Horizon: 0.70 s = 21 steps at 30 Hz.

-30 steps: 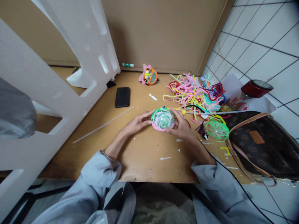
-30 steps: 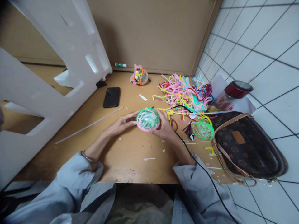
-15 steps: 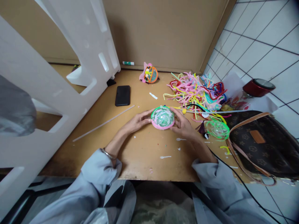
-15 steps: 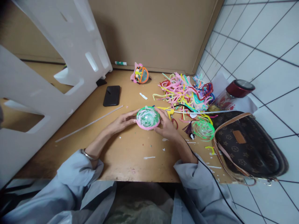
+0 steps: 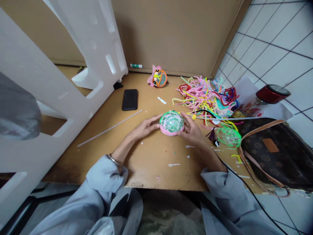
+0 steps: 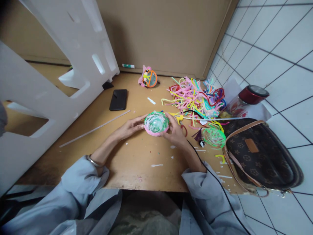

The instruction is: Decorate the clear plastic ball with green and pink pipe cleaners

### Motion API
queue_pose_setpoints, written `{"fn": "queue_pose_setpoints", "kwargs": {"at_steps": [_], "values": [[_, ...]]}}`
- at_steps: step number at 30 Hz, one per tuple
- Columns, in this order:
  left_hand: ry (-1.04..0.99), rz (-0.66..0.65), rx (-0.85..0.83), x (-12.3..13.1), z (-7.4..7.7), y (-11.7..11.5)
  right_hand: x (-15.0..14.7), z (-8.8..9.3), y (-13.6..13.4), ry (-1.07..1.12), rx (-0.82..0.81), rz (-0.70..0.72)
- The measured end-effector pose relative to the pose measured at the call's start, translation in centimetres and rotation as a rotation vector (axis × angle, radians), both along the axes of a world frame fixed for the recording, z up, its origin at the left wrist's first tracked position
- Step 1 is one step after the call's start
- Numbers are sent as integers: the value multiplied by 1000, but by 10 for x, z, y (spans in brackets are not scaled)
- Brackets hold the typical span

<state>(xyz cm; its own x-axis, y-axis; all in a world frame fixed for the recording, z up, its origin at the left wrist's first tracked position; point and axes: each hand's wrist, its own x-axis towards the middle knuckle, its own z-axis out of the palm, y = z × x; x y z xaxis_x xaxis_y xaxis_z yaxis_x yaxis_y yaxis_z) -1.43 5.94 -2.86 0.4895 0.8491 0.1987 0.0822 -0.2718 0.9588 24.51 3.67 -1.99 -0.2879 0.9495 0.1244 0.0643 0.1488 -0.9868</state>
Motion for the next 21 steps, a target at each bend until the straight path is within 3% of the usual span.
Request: {"fn": "queue_pose_setpoints", "kwargs": {"at_steps": [6, 21], "values": [[80, 2, 34, -1, -6, 4, 1, 4, 0, -1, -31, 47], [-75, -53, -71, 4, -3, -1, -2, -1, 1, -123, 115, 4]]}}
